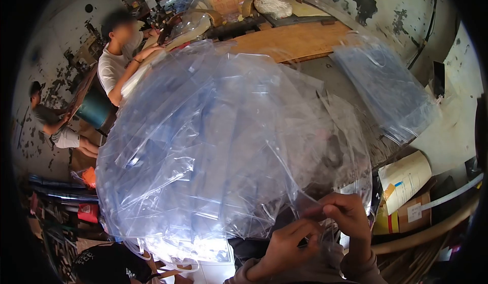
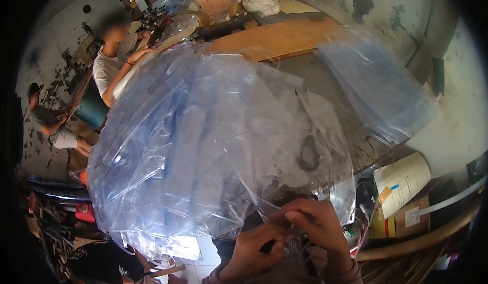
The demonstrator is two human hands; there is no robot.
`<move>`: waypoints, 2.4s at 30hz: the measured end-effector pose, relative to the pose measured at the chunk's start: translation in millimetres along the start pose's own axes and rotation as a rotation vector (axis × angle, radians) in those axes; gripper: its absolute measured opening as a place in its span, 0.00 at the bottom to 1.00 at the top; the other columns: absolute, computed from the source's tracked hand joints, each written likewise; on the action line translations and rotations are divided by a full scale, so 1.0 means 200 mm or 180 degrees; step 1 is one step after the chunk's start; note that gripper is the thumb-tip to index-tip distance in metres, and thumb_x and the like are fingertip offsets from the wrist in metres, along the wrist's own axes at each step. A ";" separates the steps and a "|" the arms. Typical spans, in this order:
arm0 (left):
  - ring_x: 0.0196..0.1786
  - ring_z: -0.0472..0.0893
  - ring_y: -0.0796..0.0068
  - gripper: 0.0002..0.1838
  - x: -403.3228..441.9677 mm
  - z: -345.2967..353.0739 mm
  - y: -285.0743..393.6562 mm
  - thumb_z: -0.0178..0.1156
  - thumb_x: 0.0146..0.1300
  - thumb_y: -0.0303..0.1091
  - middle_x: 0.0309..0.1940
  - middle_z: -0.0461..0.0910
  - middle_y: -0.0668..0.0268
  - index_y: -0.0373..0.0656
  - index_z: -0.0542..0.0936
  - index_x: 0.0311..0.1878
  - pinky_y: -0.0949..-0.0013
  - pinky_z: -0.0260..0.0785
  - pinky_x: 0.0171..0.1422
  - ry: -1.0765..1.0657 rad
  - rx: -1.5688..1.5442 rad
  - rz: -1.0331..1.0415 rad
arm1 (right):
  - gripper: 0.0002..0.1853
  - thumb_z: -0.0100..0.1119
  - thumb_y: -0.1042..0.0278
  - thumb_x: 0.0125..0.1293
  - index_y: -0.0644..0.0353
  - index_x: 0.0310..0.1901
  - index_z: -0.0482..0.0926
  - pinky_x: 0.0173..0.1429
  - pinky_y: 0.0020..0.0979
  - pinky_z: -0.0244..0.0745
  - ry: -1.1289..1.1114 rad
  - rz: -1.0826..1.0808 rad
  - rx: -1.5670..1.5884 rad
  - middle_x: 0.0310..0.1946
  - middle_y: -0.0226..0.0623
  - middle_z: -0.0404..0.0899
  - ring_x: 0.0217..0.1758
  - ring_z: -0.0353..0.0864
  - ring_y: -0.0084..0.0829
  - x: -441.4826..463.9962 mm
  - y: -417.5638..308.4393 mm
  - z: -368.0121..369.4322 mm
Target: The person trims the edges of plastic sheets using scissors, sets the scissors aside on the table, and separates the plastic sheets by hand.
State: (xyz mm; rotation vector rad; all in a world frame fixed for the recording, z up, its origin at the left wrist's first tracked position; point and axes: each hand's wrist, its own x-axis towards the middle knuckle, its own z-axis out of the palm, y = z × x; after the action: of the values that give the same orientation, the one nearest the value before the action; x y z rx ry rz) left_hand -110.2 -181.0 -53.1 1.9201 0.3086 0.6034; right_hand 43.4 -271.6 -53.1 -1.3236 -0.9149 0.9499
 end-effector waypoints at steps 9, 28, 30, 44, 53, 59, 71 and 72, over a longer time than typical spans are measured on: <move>0.42 0.82 0.65 0.12 -0.18 0.00 -0.14 0.61 0.49 0.21 0.42 0.80 0.62 0.41 0.79 0.40 0.67 0.75 0.46 0.0178 -0.1416 -0.0903 | 0.09 0.60 0.81 0.60 0.69 0.43 0.77 0.43 0.25 0.79 -0.0189 0.0106 0.0796 0.37 0.42 0.82 0.43 0.83 0.31 0.04 0.02 -0.03; 0.58 0.76 0.53 0.16 0.18 -0.28 0.24 0.62 0.47 0.26 0.48 0.79 0.53 0.37 0.79 0.42 0.52 0.64 0.65 0.1612 0.2078 0.0004 | 0.27 0.46 0.80 0.61 0.59 0.64 0.69 0.35 0.27 0.69 -0.1602 -0.0817 -0.0087 0.30 0.32 0.73 0.29 0.73 0.23 0.08 0.01 0.07; 0.67 0.68 0.53 0.21 0.19 -0.40 0.20 0.67 0.46 0.30 0.54 0.75 0.61 0.41 0.79 0.47 0.43 0.55 0.68 0.0538 0.1681 0.0220 | 0.26 0.47 0.78 0.61 0.60 0.63 0.69 0.34 0.28 0.69 -0.1782 -0.0644 0.0044 0.29 0.32 0.72 0.27 0.72 0.25 0.07 0.01 0.05; 0.39 0.73 0.69 0.11 0.23 -0.41 0.18 0.68 0.40 0.25 0.30 0.73 0.68 0.46 0.83 0.31 0.67 0.58 0.44 0.1346 0.0773 0.0190 | 0.26 0.48 0.86 0.55 0.86 0.58 0.63 0.30 0.27 0.71 -0.1840 -0.1087 0.1694 0.45 0.61 0.77 0.30 0.82 0.33 0.06 0.11 -0.11; 0.39 0.69 0.68 0.07 0.21 -0.38 0.16 0.64 0.44 0.27 0.29 0.68 0.63 0.39 0.82 0.29 0.66 0.62 0.46 0.1373 0.0569 0.0282 | 0.25 0.50 0.78 0.63 0.82 0.60 0.63 0.35 0.28 0.71 -0.1842 -0.1067 0.1052 0.37 0.49 0.78 0.31 0.80 0.32 0.02 0.02 -0.12; 0.42 0.67 0.64 0.08 0.18 -0.34 0.14 0.62 0.48 0.35 0.29 0.65 0.65 0.41 0.80 0.27 0.60 0.59 0.50 0.3074 0.0738 0.0829 | 0.34 0.57 0.76 0.59 0.49 0.68 0.63 0.30 0.27 0.73 -0.1747 -0.0906 -0.1927 0.34 0.33 0.74 0.33 0.76 0.30 -0.12 -0.28 -0.12; 0.37 0.79 0.67 0.09 -0.25 -0.29 0.26 0.68 0.52 0.28 0.39 0.81 0.62 0.42 0.83 0.38 0.55 0.55 0.67 0.3955 0.3325 0.1384 | 0.16 0.63 0.66 0.51 0.54 0.44 0.82 0.57 0.44 0.66 0.1597 -0.4203 -0.3159 0.56 0.34 0.73 0.55 0.73 0.32 0.55 -0.39 0.29; 0.37 0.79 0.67 0.09 -0.27 -0.28 0.26 0.68 0.52 0.29 0.38 0.82 0.63 0.43 0.83 0.38 0.55 0.54 0.67 0.3788 0.3572 0.1063 | 0.16 0.63 0.66 0.51 0.54 0.44 0.82 0.57 0.44 0.66 0.1624 -0.4177 -0.3137 0.56 0.34 0.73 0.55 0.73 0.32 0.60 -0.38 0.30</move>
State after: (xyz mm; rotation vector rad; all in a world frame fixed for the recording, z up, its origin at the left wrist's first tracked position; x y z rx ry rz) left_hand -189.0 -183.6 -3.1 2.3948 1.2933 2.1177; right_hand 32.8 -138.4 24.8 -1.2137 -1.5479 -0.9228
